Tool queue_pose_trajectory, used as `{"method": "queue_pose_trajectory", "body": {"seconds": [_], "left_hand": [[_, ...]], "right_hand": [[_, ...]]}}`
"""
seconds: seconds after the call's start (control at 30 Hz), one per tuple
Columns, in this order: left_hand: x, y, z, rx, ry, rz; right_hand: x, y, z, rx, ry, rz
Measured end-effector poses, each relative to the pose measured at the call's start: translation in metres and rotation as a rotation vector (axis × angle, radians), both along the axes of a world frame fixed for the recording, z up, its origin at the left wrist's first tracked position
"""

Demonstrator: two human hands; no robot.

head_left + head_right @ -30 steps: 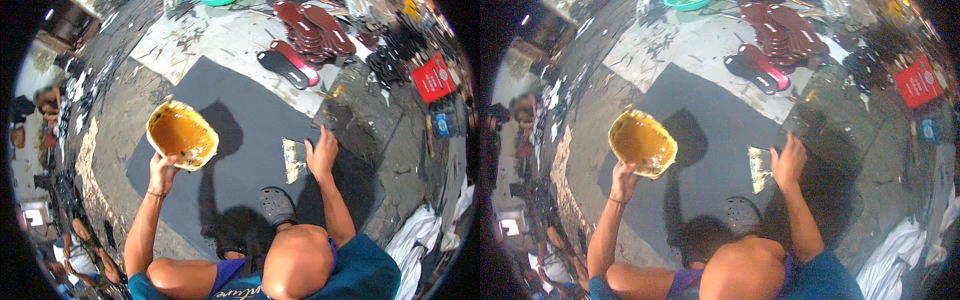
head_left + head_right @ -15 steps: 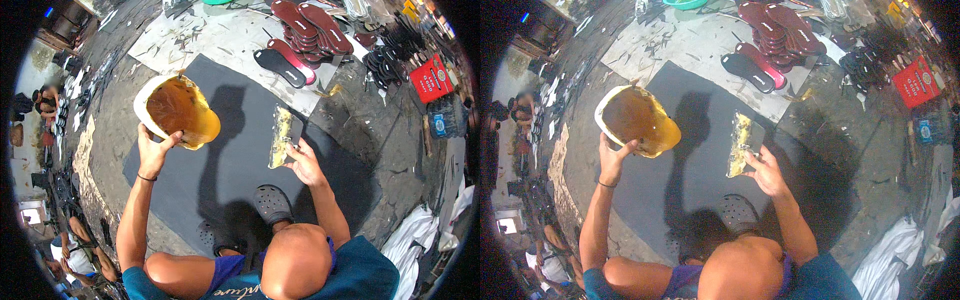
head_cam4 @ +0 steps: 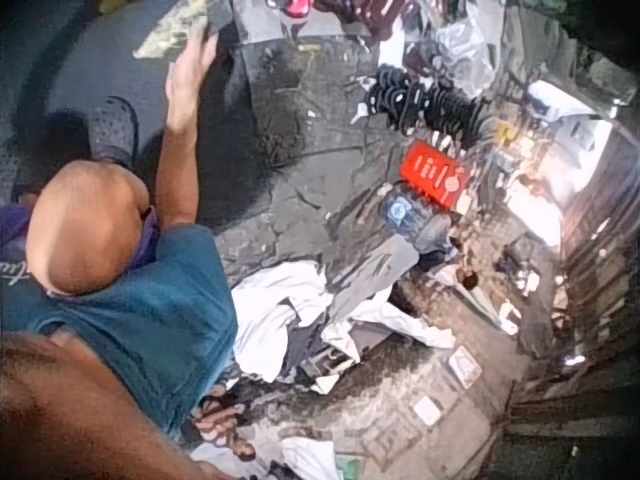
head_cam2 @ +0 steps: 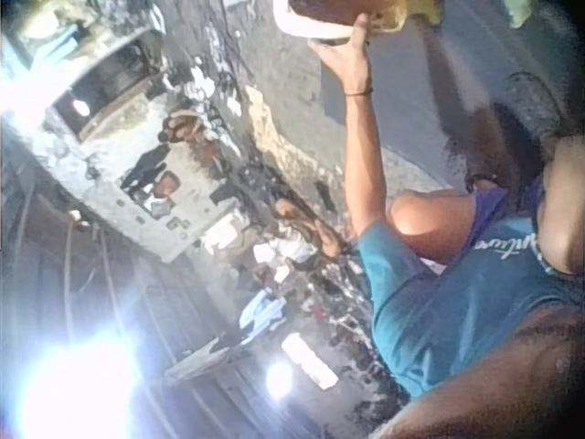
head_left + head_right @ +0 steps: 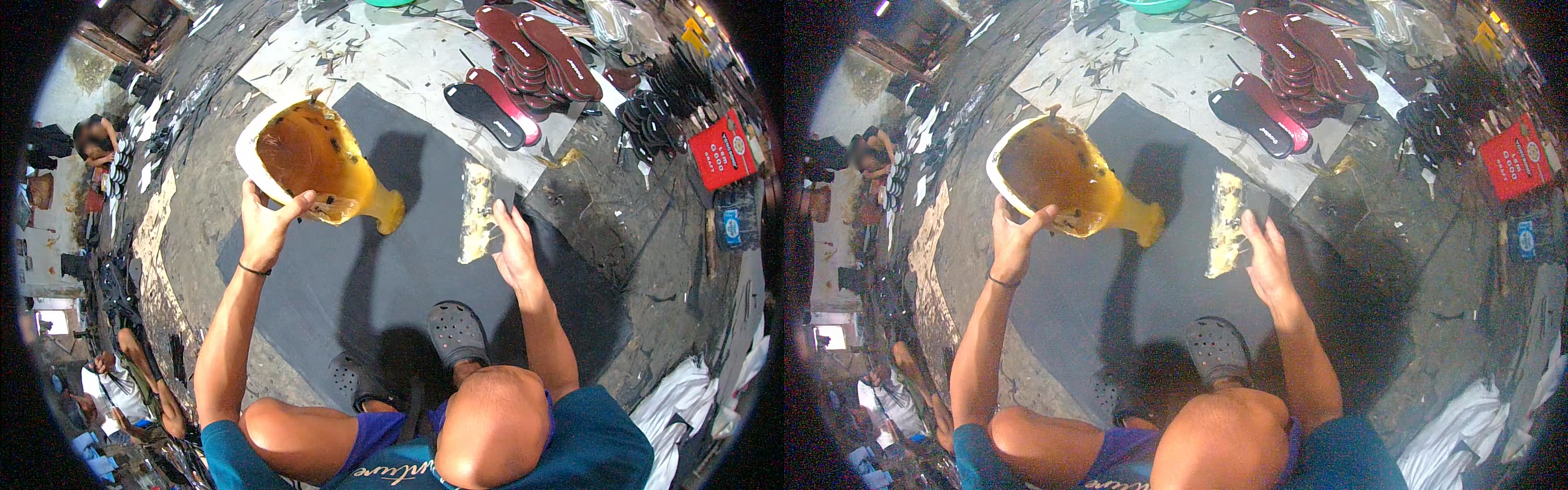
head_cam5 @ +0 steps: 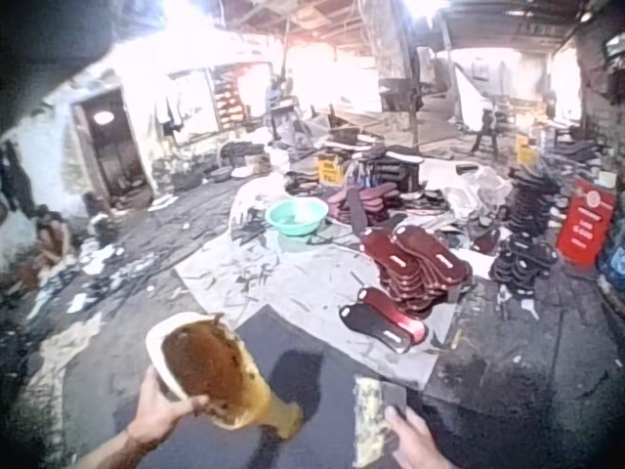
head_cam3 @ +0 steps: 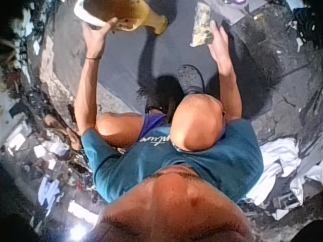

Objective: The person applies a yellowish adhesive to the soles of multiple black flip-flops using a brush. They repeatedly dip the brush into a container and spread the glue across each sole, then place the treated flip-flops aside. Later, they spread the same adhesive onto a large black mat on the floor.

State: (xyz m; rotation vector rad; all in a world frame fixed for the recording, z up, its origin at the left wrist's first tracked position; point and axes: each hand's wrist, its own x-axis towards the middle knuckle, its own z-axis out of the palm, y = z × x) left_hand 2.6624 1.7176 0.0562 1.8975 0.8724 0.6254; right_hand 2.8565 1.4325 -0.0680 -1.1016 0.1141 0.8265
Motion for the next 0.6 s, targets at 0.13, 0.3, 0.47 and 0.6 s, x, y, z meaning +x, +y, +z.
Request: {"method": "queue_pose_trajectory", "body": {"seconds": [0.13,0.3,0.47,0.6], "left_hand": [[-0.005,0.01,-0.009,-0.351,-0.107,0.023],[-0.023,0.015,-0.018,-0.708,-0.273,0.054],[-0.028,0.015,-0.019,-0.688,-0.295,0.04],[-0.028,0.011,-0.017,-0.646,-0.253,0.047]], "right_hand": [[0.007,0.027,-0.005,0.038,-0.595,0.075],[0.005,0.094,0.05,-0.153,-1.144,0.16],[-0.011,0.138,0.074,-0.034,-1.3,0.263],[-0.023,0.136,0.066,0.032,-1.312,0.203]]}}
